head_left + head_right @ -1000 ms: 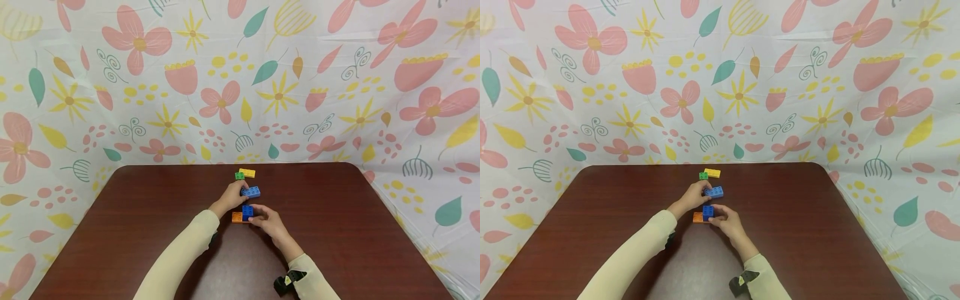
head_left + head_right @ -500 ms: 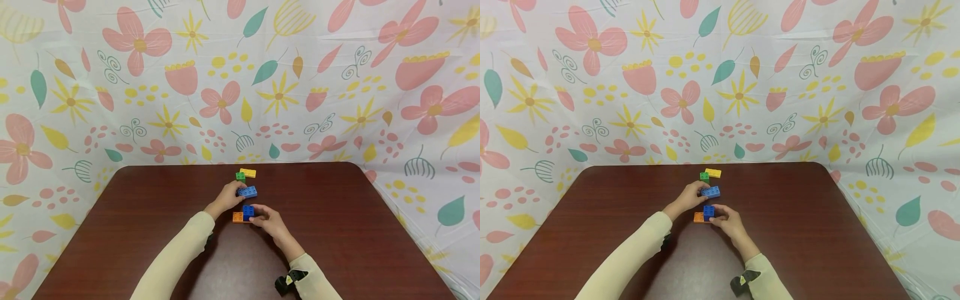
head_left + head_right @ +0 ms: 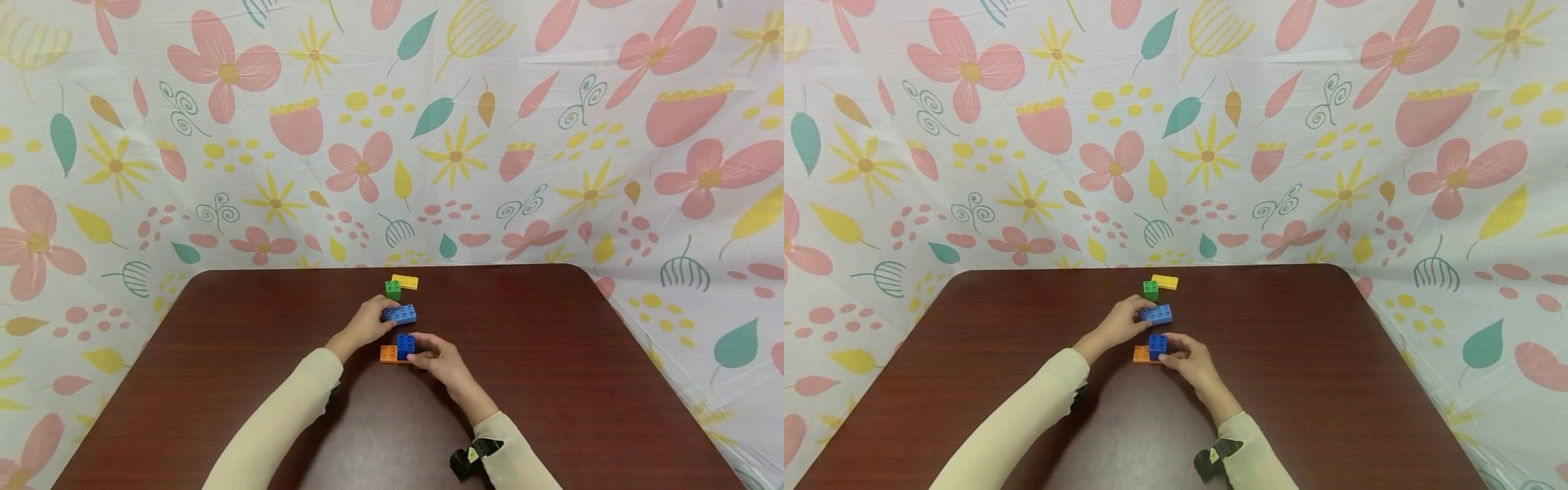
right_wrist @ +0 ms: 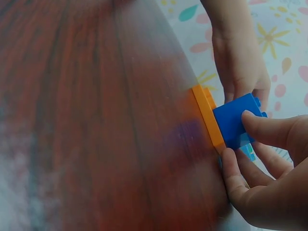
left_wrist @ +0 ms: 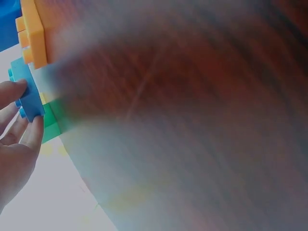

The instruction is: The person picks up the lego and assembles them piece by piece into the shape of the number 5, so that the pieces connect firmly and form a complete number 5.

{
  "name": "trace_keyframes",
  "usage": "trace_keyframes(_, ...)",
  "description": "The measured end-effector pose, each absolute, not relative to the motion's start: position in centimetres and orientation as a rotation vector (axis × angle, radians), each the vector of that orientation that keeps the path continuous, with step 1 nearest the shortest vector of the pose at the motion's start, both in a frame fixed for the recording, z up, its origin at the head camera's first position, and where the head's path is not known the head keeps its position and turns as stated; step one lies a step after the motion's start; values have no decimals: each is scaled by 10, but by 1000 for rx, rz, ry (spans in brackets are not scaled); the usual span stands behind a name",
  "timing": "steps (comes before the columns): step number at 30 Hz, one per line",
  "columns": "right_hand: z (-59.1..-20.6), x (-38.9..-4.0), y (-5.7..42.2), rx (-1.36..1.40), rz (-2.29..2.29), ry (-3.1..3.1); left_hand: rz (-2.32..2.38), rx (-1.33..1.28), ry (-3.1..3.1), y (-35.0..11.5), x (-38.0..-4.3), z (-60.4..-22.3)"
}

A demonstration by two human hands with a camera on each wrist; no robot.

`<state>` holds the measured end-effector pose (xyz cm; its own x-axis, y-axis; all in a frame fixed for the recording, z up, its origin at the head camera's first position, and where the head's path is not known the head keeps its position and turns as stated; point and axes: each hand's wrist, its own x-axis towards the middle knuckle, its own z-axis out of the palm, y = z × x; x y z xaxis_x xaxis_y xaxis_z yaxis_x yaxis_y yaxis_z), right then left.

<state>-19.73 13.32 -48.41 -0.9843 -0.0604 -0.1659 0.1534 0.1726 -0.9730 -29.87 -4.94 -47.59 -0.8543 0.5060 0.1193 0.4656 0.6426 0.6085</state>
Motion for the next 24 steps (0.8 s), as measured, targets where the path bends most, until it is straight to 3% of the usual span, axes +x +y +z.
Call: trace_keyframes(24, -484, -198, 135, 70, -1896, 2276, 1002, 992, 2789, -64, -278, -455)
